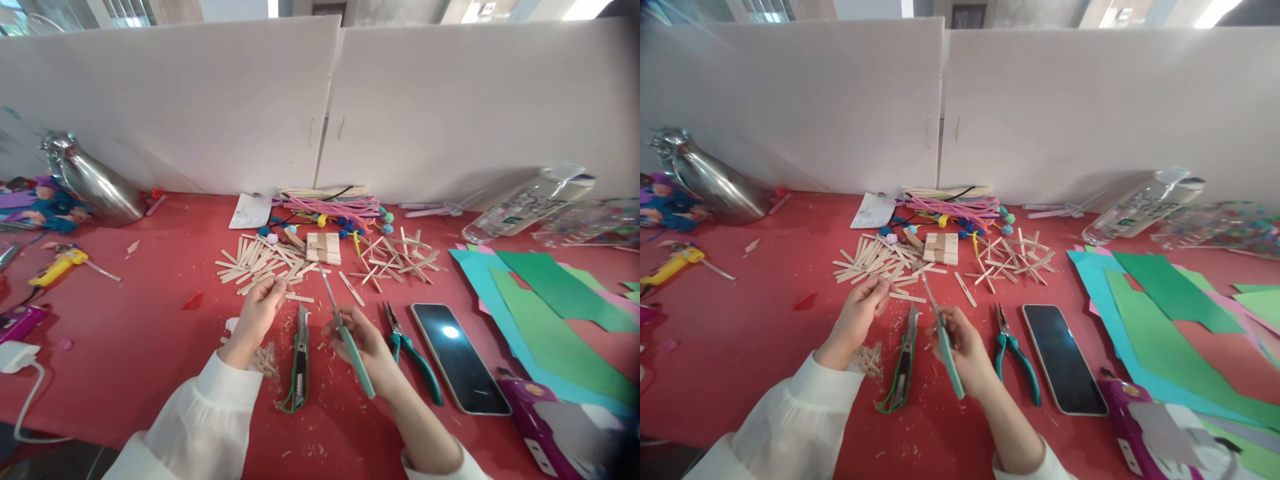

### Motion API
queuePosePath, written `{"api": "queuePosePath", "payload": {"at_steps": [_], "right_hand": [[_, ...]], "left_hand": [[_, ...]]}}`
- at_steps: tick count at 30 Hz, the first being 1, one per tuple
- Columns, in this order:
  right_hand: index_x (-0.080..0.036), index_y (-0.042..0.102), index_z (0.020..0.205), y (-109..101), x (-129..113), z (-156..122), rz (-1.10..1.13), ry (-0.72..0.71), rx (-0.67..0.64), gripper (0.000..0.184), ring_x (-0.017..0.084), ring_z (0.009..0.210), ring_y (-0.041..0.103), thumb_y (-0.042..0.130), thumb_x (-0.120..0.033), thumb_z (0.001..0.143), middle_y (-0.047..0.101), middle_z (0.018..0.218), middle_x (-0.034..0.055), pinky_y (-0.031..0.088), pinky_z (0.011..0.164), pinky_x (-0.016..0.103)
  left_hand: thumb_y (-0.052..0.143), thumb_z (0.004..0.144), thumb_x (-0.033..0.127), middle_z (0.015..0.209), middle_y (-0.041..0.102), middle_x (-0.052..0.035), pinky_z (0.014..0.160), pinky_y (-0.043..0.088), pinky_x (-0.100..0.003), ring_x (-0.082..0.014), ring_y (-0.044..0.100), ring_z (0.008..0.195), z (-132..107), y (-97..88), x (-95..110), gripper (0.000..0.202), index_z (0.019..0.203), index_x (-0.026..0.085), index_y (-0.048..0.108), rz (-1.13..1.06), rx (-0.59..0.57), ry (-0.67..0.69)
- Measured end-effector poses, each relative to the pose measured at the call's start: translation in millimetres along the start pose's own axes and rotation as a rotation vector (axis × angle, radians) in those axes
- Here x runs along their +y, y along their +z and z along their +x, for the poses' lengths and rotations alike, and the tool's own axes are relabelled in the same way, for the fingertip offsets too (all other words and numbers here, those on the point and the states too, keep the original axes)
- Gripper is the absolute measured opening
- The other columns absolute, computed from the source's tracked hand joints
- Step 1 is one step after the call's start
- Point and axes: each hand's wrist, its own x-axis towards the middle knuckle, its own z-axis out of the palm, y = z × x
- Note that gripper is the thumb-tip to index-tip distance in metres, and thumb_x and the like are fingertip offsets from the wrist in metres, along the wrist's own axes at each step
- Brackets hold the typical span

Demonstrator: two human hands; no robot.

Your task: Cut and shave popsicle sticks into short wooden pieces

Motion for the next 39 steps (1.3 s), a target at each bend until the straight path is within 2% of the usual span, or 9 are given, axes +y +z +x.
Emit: {"api": "queuePosePath", "payload": {"at_steps": [2,4,6,9,14,20,27,39], "right_hand": [[-0.021,0.047,0.098,3,-1,-5,-0.085,0.021,-0.082,0.038,0.012,0.061,0.048,0.064,-0.022,0.065,0.053,0.070,-0.0032,0.038,0.056,0.024],[-0.019,0.050,0.091,6,-3,-8,-0.185,0.037,-0.149,0.027,0.010,0.058,0.043,0.063,-0.021,0.067,0.048,0.066,-0.0049,0.036,0.055,0.023],[-0.018,0.052,0.080,8,-6,-11,-0.257,0.041,-0.187,0.019,0.009,0.057,0.039,0.065,-0.022,0.067,0.042,0.062,-0.0065,0.034,0.055,0.022],[-0.017,0.051,0.073,11,-11,-13,-0.274,0.038,-0.211,0.018,0.008,0.056,0.036,0.067,-0.024,0.067,0.039,0.061,-0.0071,0.033,0.053,0.021],[-0.017,0.051,0.075,15,-9,-14,-0.301,0.046,-0.204,0.016,0.008,0.053,0.033,0.062,-0.028,0.072,0.036,0.057,-0.0075,0.030,0.050,0.021],[-0.018,0.051,0.074,13,-3,-15,-0.351,0.071,-0.196,0.007,0.008,0.051,0.030,0.055,-0.023,0.075,0.033,0.056,-0.0073,0.027,0.046,0.020],[-0.018,0.050,0.073,14,0,-16,-0.383,0.105,-0.178,0.002,0.007,0.047,0.028,0.049,-0.018,0.073,0.032,0.053,-0.0075,0.025,0.044,0.021],[-0.019,0.049,0.069,14,-2,-18,-0.460,0.078,-0.104,0.002,0.009,0.051,0.028,0.049,-0.016,0.068,0.030,0.054,-0.0069,0.025,0.046,0.020]], "left_hand": [[0.054,0.078,0.044,0.046,0.027,0.0087,0.042,0.017,-0.019,-0.0055,0.022,0.042,1,-2.9,0,0.030,0.068,0.015,0.055,-0.013,0.020,0.023],[0.053,0.078,0.043,0.048,0.026,0.0083,0.042,0.017,-0.020,-0.0058,0.021,0.043,0,-4.2,2,0.029,0.068,0.015,0.055,0.014,0.024,0.042],[0.051,0.079,0.042,0.049,0.027,0.0076,0.043,0.018,-0.020,-0.0062,0.022,0.044,-2,-4.5,6,0.029,0.070,0.015,0.055,0.085,0.008,0.057],[0.048,0.081,0.039,0.050,0.028,0.0069,0.043,0.020,-0.021,-0.0065,0.024,0.045,-7,-4.0,10,0.027,0.070,0.015,0.054,0.188,-0.042,0.064],[0.047,0.082,0.037,0.055,0.031,0.0057,0.047,0.025,-0.021,-0.0073,0.028,0.049,-11,-2.9,15,0.027,0.065,0.016,0.048,0.319,-0.044,0.099],[0.045,0.083,0.036,0.054,0.030,0.0061,0.047,0.025,-0.021,-0.0080,0.027,0.049,-12,-2.5,20,0.026,0.065,0.017,0.046,0.343,-0.040,0.122],[0.043,0.085,0.036,0.054,0.027,0.0061,0.046,0.023,-0.021,-0.0082,0.026,0.048,-14,-4.9,17,0.028,0.065,0.017,0.045,0.415,-0.041,0.153],[0.038,0.088,0.035,0.055,0.028,0.0055,0.051,0.025,-0.022,-0.0093,0.030,0.052,-12,-6.1,15,0.030,0.063,0.018,0.038,0.544,-0.092,0.184]]}}
